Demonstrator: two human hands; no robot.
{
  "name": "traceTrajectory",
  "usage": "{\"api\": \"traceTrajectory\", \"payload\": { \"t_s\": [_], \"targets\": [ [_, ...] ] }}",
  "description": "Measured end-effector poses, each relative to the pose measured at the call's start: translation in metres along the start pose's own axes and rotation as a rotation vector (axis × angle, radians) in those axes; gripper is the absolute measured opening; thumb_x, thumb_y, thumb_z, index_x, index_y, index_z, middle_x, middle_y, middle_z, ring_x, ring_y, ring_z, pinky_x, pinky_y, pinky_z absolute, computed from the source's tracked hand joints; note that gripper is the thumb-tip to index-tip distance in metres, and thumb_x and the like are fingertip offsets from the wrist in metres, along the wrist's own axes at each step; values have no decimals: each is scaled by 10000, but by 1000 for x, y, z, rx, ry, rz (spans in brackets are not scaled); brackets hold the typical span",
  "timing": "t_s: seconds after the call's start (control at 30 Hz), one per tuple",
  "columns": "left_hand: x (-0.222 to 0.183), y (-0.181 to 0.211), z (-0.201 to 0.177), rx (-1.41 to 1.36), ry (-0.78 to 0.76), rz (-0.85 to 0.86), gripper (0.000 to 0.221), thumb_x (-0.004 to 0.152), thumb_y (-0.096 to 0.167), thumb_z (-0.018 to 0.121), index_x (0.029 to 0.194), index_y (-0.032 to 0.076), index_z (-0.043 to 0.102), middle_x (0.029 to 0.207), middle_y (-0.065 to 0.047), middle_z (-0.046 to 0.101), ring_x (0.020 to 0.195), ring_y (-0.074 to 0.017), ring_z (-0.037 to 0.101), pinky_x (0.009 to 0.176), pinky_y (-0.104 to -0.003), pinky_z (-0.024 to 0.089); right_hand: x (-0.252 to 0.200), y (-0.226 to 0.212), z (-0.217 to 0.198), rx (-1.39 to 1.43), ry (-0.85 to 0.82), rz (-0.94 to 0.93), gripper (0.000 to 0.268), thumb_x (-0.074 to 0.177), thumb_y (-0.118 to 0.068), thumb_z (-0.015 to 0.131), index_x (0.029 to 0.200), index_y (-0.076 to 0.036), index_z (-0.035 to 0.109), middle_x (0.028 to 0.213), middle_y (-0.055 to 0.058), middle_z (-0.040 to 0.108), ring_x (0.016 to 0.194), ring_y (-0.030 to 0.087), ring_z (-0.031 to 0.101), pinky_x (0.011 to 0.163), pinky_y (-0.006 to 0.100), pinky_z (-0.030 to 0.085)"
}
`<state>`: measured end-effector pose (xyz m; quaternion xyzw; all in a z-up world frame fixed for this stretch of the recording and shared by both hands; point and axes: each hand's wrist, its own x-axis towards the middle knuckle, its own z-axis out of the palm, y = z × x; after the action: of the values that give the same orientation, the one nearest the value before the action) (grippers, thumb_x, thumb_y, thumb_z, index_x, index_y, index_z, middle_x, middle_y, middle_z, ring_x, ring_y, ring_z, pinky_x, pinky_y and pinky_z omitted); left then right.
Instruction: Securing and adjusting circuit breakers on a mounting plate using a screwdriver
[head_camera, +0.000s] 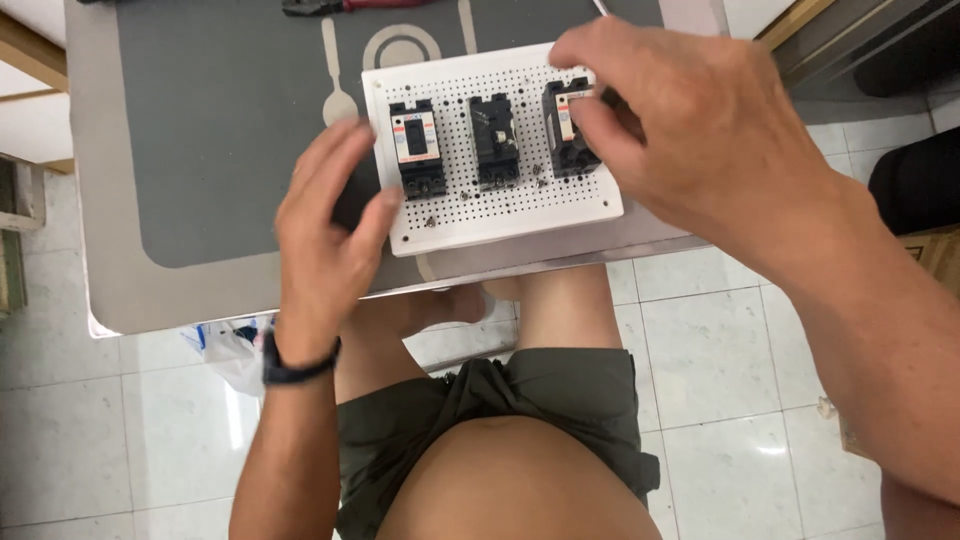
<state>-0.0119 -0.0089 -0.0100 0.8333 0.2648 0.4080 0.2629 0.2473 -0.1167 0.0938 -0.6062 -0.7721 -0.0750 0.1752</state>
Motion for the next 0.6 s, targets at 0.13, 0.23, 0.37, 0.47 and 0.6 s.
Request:
{"api": "traceTrajectory", "payload": {
  "t_s": [0.13, 0.23, 0.37, 0.47, 0.6],
  "targets": [
    [-24, 36, 4, 178, 61, 59, 127, 970, -7, 567, 1084, 3, 623, 1025, -156, 649, 939, -339, 601, 854, -421, 474, 1, -8, -5, 107, -53, 36, 240, 953, 79, 535, 1163, -12, 610, 792, 77, 620, 619, 248, 543, 520, 387, 397],
    [-30, 30, 19, 239, 133, 82, 124, 914, 30, 742, 994, -50, 692, 872, -136, 657, 776, -283, 562, 772, -389, 412, -4, -2, 5, -90, 6, -43, 187, 1020, 6, 748, 1161, -36, 632, 808, 28, 657, 674, 183, 617, 532, 330, 458],
    [-25, 18, 26, 364, -9, 12, 174, 903, 201, 769, 1009, 65, 749, 829, -17, 542, 746, -226, 437, 690, -373, 332, -4, 0, 5, -61, 70, -50, 207, 1013, 48, 721, 1199, 11, 637, 930, 57, 678, 703, 203, 608, 561, 332, 450],
    [-23, 18, 28, 322, -8, 29, 65, 908, 145, 767, 951, 96, 767, 837, 9, 580, 773, -220, 467, 741, -365, 335, -7, -1, 4, -38, 57, -36, 207, 1008, 47, 730, 1180, 12, 620, 975, 54, 680, 722, 199, 606, 551, 322, 442],
    [-23, 14, 30, 275, 11, 34, 42, 908, 147, 770, 923, 108, 774, 832, 39, 623, 797, -210, 483, 741, -347, 346, -9, -4, 8, -65, 74, -79, 205, 993, 41, 658, 1176, -46, 627, 1048, 54, 731, 833, 202, 680, 598, 327, 505]
  ]
}}
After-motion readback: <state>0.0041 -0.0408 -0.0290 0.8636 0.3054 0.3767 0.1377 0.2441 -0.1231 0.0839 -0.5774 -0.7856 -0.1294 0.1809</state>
